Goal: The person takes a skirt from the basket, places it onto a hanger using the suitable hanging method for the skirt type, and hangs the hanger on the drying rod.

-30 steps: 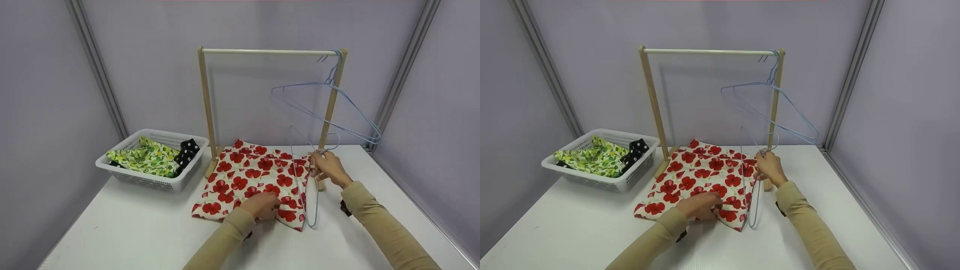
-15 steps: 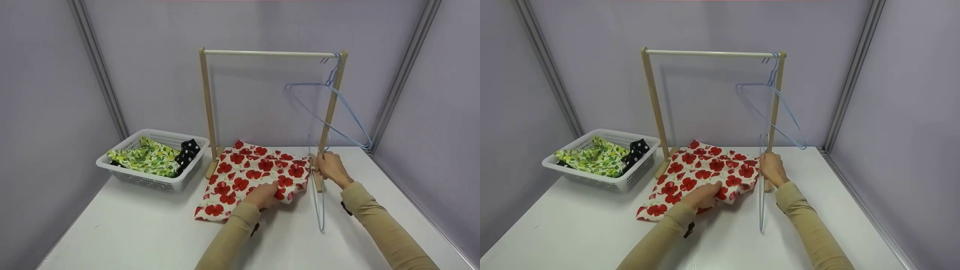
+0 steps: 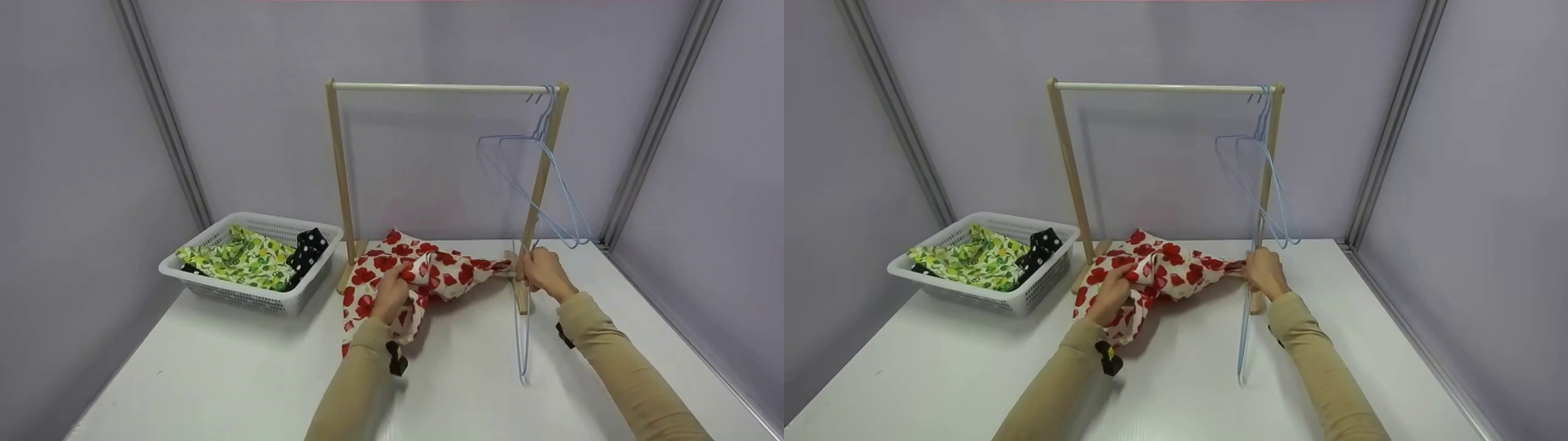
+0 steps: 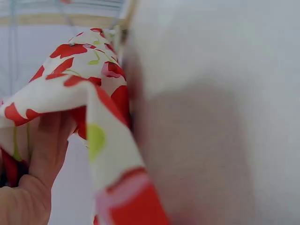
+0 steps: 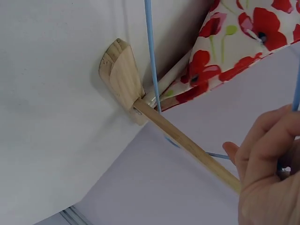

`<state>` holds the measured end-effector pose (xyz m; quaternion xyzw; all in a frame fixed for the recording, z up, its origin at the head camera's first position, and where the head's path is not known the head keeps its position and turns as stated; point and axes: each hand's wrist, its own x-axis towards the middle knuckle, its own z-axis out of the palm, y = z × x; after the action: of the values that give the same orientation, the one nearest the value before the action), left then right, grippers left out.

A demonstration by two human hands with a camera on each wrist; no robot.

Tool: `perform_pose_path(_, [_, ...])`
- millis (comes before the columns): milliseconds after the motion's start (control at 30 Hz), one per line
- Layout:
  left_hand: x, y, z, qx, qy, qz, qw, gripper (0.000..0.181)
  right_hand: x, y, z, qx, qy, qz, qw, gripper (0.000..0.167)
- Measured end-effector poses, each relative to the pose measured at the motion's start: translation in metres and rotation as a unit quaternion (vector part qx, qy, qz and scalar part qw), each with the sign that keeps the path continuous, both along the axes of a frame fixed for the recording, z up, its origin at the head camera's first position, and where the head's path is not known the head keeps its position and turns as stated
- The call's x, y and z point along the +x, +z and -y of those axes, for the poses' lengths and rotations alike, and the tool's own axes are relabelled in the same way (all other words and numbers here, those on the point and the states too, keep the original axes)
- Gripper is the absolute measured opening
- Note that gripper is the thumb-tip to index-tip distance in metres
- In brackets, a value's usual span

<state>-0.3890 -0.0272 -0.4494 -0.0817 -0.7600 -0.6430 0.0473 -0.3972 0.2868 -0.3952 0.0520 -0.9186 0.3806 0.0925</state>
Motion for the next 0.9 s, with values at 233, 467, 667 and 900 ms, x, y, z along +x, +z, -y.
perform_pose_path(233, [-0.006,-0.001,0.014,0.045,0.057,0.035,0.9968,0.057,-0.008,-0.001,0.003,-0.037,0.002,0.031,0.9989,0.039])
perform_pose_path(467, [0.002,-0.006,0.013,-0.020,-0.049,-0.023,0.9983,0.055,-0.011,-0.004,0.017,-0.074,0.014,0.042,0.9963,0.031])
perform_pose_path(667, [0.018,-0.005,-0.003,-0.158,-0.099,-0.046,0.9814,0.051,-0.011,-0.007,0.026,-0.100,0.028,0.071,0.9920,0.038])
perform_pose_path(900, [0.028,-0.004,-0.026,-0.284,-0.130,-0.077,0.9470,0.047,-0.013,-0.008,0.039,-0.158,0.029,0.104,0.9816,0.037])
